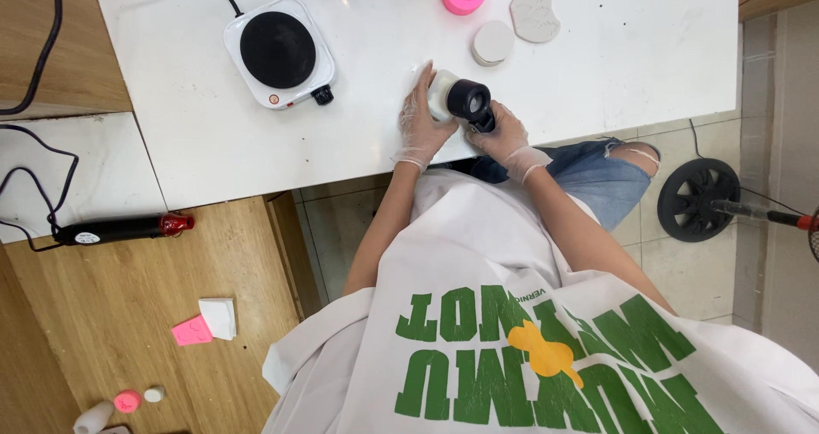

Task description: Smoothing the surface of a wax block using a heat gun.

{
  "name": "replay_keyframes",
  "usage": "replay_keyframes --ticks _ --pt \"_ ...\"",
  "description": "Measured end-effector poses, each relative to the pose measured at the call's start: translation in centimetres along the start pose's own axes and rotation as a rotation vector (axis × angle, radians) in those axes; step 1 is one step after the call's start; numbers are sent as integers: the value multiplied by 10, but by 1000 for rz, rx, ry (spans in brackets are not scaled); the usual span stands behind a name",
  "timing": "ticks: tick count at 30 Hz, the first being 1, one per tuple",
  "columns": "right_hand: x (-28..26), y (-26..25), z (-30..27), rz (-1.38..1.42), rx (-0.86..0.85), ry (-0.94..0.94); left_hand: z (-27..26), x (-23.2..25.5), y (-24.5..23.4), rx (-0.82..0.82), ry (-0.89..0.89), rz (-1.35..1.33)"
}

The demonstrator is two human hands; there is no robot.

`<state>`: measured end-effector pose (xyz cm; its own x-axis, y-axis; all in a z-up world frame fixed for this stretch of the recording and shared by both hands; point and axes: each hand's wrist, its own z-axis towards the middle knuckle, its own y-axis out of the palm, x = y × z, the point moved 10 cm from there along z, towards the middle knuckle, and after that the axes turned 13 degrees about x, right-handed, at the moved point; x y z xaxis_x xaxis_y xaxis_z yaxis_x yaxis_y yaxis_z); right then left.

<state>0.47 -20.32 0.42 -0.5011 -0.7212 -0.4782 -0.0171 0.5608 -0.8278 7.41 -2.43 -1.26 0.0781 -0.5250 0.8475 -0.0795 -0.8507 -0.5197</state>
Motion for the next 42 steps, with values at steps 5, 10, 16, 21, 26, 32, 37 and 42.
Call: replay_keyframes --ticks 5,10,16,21,26,32,37,42 --pt "-4 -1 -1 -58 7 -31 -4 3 -5 46 4 5" --pt "-5 2 3 -88 -26 -29 -2 0 -2 67 8 47" --pt "-16 -4 0 -124 -50 -85 0 -4 0 88 20 64" --pt "-22 -8 -4 -93 -39 -113 0 -9 3 95 30 101" --pt "-21 -9 -4 -69 -33 -109 1 -10 4 90 38 70" --pt "-16 -5 -3 -60 -34 -93 1 -13 5 68 29 70" --pt "-14 -5 -5 -17 -34 -51 5 -16 0 20 26 89" --pt "15 3 -4 390 -19 236 5 -8 -15 -199 -168 -480"
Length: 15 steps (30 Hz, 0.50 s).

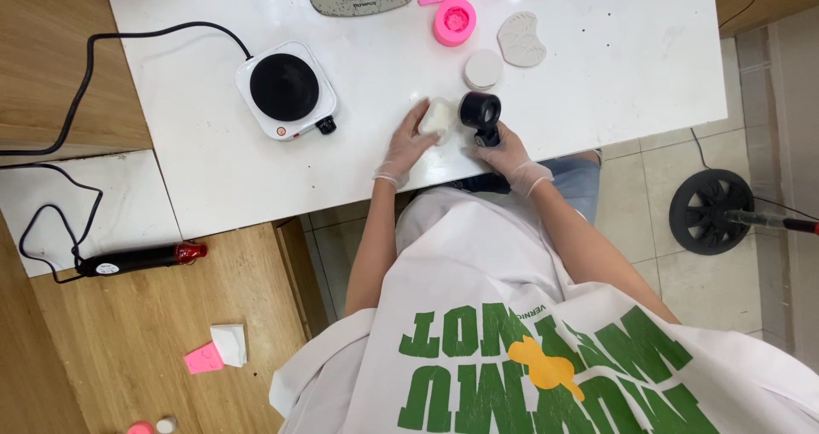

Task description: Smoothing the surface of a wax block using a heat gun.

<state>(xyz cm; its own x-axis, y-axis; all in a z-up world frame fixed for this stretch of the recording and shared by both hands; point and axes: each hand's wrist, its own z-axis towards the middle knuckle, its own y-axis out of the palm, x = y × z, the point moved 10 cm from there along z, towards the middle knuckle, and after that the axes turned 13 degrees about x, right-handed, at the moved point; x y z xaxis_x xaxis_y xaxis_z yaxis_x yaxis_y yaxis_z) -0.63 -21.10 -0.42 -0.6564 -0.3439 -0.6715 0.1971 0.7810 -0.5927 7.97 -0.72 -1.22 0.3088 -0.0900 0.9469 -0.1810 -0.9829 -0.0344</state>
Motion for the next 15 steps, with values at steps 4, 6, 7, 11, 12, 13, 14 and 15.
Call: replay_keyframes --ticks 4,6,7,11,12,13,14,15 --pt "-13 -7 -9 50 9 24 3 -7 0 235 68 -9" --pt "-16 -6 -7 -129 -3 -15 -3 8 -1 397 207 280" --pt "-12 -4 -5 -129 1 -11 0 6 1 392 207 279" --pt "-7 0 -2 -187 2 -100 0 4 4 485 300 394" --pt "-8 0 -3 -194 11 -116 0 4 3 508 326 403" --pt "-10 0 -3 -195 8 -116 -2 7 3 510 324 404" --pt "-11 0 -3 -182 7 -104 -5 12 2 526 329 407" --pt "-11 -1 -3 -169 7 -92 -8 16 1 543 334 409"
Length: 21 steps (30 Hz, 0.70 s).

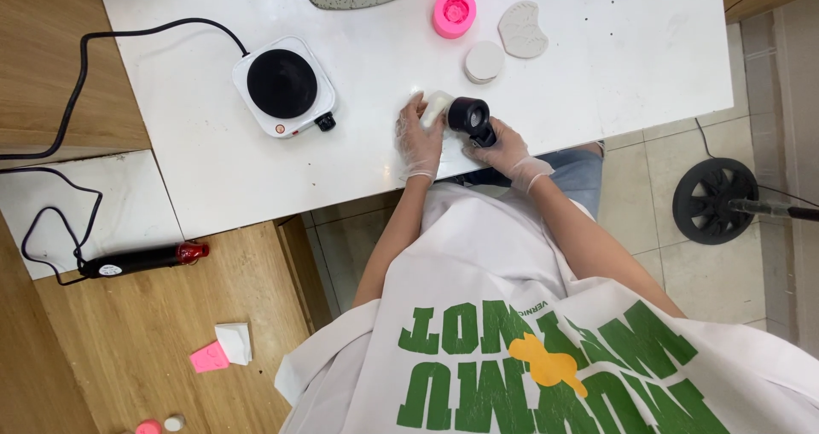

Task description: Smoothing the surface of a wax block using a heat gun.

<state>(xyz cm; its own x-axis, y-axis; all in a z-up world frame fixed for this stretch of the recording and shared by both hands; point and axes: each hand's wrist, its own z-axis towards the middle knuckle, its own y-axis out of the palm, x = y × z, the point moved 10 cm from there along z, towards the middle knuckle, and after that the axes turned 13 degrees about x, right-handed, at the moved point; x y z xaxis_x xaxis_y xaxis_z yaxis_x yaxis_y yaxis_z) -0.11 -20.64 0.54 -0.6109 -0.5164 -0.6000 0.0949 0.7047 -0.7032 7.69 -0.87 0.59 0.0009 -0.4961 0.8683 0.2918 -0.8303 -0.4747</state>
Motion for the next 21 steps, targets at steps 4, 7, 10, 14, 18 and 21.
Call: replay_keyframes --ticks 4,7,10,14,18,21 --pt "-18 -5 -11 21 -3 -2 3 4 -3 54 -19 26" --pt "-17 0 -11 -11 -18 -1 3 3 -1 12 -85 40" --pt "-19 4 -11 -82 -55 -21 2 3 -3 10 -102 53" --pt "-20 7 -8 -97 -84 -43 3 4 -2 3 -113 61" --pt "-20 7 -5 -132 -92 -50 3 9 -5 1 -104 42" --pt "-16 9 -1 -137 -90 -48 3 6 -3 0 -116 33"
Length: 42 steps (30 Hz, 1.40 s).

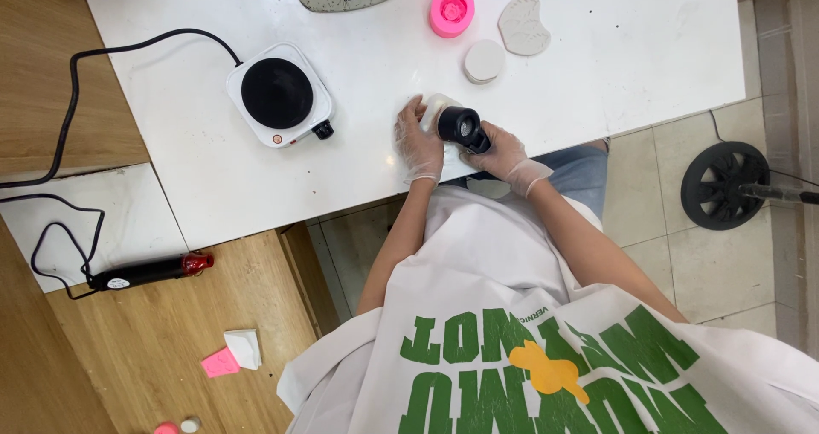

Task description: Smoothing the surface of a wax block using a heat gun.

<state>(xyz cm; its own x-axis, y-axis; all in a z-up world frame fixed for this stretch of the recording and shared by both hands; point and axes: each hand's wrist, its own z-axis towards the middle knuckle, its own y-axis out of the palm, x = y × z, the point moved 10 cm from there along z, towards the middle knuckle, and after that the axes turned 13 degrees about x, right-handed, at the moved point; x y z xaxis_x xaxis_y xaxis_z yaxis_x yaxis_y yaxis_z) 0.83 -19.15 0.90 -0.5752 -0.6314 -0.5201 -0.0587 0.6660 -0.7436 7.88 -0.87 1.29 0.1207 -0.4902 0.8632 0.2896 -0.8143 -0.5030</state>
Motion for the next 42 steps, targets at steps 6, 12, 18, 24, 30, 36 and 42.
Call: replay_keyframes --ticks 6,12,18,24,30,36,42 --pt "1 1 -1 4 -12 -4 0 -2 1 4 24 24" --pt "-3 -2 -2 -8 -18 -8 1 -6 4 -15 18 19" --pt "1 -5 -3 98 -13 49 -1 8 -6 33 53 7" --pt "10 -4 1 153 2 83 0 5 0 17 39 22" --pt "-1 -13 -3 123 -18 28 -2 6 2 -63 -22 56" --pt "7 -6 1 128 -26 6 -1 0 7 -58 -41 110" --pt "16 6 7 68 -53 66 0 9 0 -84 -96 130"
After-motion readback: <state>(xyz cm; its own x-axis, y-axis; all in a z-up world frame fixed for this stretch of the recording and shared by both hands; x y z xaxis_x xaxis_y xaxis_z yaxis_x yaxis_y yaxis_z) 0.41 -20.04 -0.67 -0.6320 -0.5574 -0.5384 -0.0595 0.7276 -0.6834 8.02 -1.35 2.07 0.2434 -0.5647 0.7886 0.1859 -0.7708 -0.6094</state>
